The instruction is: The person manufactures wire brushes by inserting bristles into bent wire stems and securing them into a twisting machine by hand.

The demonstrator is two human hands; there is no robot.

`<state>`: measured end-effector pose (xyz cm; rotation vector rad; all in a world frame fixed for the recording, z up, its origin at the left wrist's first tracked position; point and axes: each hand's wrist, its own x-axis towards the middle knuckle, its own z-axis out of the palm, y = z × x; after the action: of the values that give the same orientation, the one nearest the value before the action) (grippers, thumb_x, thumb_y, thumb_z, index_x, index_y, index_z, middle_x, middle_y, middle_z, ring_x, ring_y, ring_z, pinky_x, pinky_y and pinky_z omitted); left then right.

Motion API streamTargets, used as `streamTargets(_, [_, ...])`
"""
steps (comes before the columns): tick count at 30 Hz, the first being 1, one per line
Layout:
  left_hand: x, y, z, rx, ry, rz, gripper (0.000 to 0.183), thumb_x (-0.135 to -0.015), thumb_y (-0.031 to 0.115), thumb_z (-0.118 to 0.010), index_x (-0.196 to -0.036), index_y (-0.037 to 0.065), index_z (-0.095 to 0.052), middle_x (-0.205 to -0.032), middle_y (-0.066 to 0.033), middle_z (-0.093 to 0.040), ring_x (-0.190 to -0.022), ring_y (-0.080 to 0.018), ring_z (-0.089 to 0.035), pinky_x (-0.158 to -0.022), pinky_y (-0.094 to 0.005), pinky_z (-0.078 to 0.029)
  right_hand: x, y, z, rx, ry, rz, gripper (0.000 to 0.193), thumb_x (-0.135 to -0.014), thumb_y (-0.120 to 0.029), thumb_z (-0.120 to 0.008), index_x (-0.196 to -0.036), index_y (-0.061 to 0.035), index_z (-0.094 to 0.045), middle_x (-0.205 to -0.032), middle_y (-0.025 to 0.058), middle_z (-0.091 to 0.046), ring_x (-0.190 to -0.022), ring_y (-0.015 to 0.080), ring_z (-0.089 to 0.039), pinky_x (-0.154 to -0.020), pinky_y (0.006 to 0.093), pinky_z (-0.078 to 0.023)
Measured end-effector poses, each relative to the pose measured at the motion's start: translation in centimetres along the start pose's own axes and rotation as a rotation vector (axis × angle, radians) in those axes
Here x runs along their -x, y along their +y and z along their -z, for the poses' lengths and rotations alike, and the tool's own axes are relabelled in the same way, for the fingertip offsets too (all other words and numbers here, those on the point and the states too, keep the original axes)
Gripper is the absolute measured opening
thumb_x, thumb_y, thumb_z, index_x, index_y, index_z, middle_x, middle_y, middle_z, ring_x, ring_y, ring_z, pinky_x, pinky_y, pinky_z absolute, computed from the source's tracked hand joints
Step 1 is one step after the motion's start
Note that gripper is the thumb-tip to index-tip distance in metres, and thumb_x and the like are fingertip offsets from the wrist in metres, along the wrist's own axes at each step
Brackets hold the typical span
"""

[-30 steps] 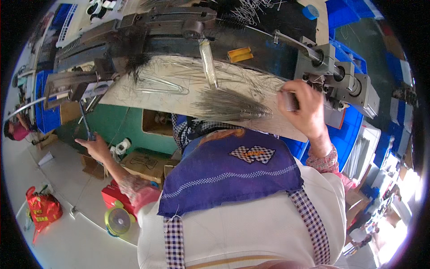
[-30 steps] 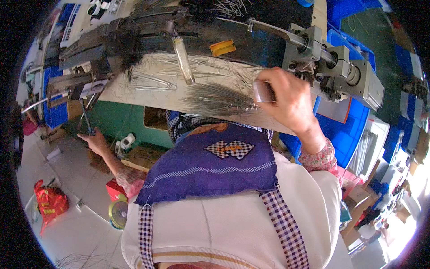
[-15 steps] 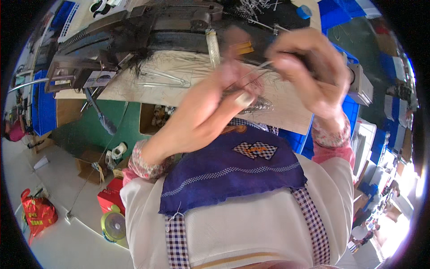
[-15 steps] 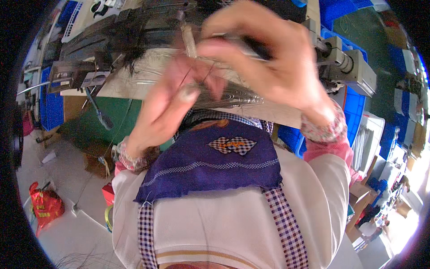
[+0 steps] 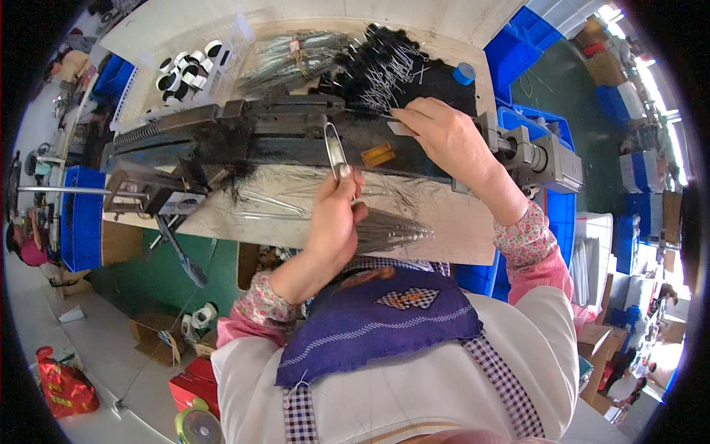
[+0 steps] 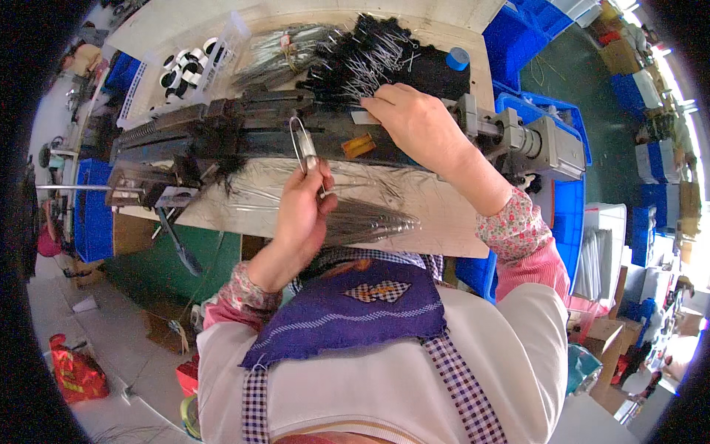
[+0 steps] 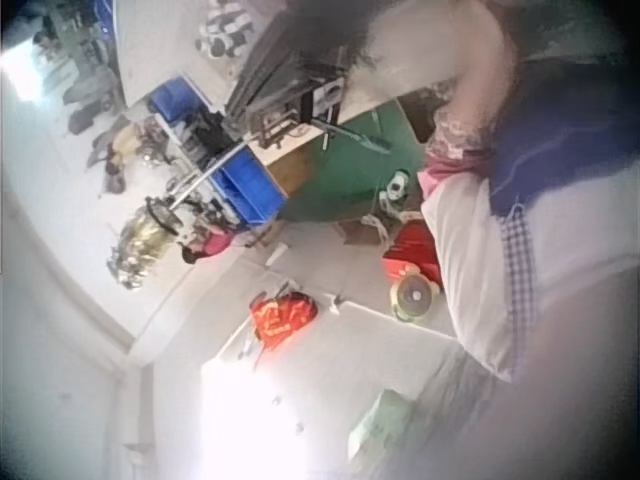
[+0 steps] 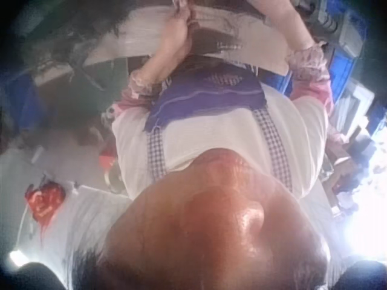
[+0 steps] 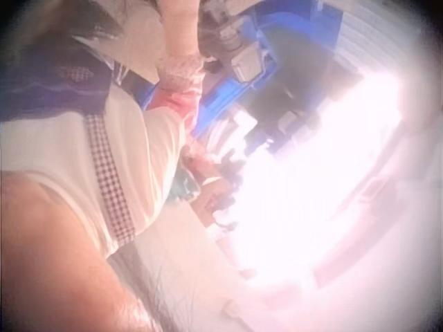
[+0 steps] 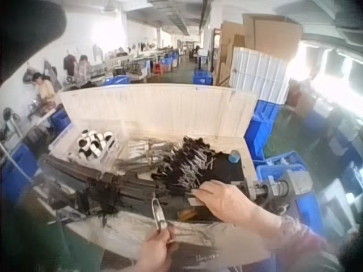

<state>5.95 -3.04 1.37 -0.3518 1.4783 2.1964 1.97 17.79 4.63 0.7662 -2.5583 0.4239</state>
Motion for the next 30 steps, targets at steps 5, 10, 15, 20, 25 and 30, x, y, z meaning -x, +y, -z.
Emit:
streamTargets(5, [3.3, 5.0, -1.3, 0.518, -0.493, 0.026, 0.009, -0.099, 0.018, -0.047, -0.099, 0.012, -0.054, -0.087, 0.0043, -0.047, -0.058, -0.0032, -0.034, -0.043, -0.0179, -0.027, -1.5, -0.3, -0.2, 0.058, -0.125, 0.009, 0.024, -0.071, -0.005, -0.061, -0.095, -0.0029, -0.062, -0.083, 0.0086, -0.056, -0.081, 0.0250, -0.060, -0.067, 0.0346, -0.052])
streamTargets(10, [2.1, 9.1, 4.4, 1.217, -0.564, 0.368, 0.013, -0.100, 0.017, -0.044, -0.103, 0.006, -0.051, -0.092, -0.0008, -0.040, -0.044, -0.0027, -0.026, -0.035, -0.0171, -0.019, -1.2, -0.6, 0.0, 0.022, -0.117, -0.008, 0.023, -0.068, -0.002, -0.061, -0.091, -0.0015, -0.059, -0.082, 0.0090, -0.054, -0.079, 0.0261, -0.059, -0.066, 0.0355, -0.052])
streamTargets(15, [2.2, 6.3, 9.6, 0.854, -0.514, -0.272, 0.023, -0.098, 0.018, -0.047, -0.108, 0.000, -0.059, -0.067, 0.0004, -0.043, -0.044, -0.0057, -0.033, -0.037, -0.0214, -0.028, -1.1, 0.2, 1.1, -0.135, -0.109, -0.038, 0.025, -0.068, 0.001, -0.060, -0.093, -0.0013, -0.059, -0.079, 0.0104, -0.053, -0.076, 0.0276, -0.058, -0.065, 0.0377, -0.050])
streamTargets(20, [0.1, 4.9, 3.2, -0.760, -0.389, -0.229, 0.026, -0.090, 0.021, -0.056, -0.091, -0.002, -0.070, -0.068, -0.0075, -0.061, -0.057, -0.0129, -0.051, -0.053, -0.0278, -0.040, -7.4, 8.0, 1.7, 0.178, -0.177, -0.360, 0.029, -0.089, -0.024, -0.059, -0.103, 0.0009, -0.064, -0.098, 0.0223, -0.064, -0.091, 0.0381, -0.061, -0.079, 0.0430, -0.048])
streamTargets(25, [-8.4, 2.4, -2.8, -0.728, -0.492, -0.215, 0.024, -0.087, 0.022, -0.060, -0.090, 0.001, -0.071, -0.062, -0.0085, -0.057, -0.057, -0.0124, -0.048, -0.053, -0.0294, -0.039, -5.8, 9.4, 2.6, 0.071, -0.195, -0.235, 0.027, -0.085, -0.024, -0.064, -0.095, 0.0011, -0.065, -0.089, 0.0187, -0.064, -0.087, 0.0351, -0.061, -0.078, 0.0400, -0.047])
streamTargets(30, [-8.5, 3.1, -1.9, -1.101, -0.408, -0.779, 0.022, -0.085, 0.022, -0.059, -0.083, 0.002, -0.069, -0.072, -0.0152, -0.065, -0.060, -0.0299, -0.063, -0.055, -0.0385, -0.047, -2.2, 2.4, 1.2, -0.145, -0.103, 0.178, 0.014, -0.076, -0.015, -0.065, -0.082, -0.0045, -0.058, -0.080, 0.0090, -0.055, -0.078, 0.0275, -0.059, -0.068, 0.0364, -0.049])
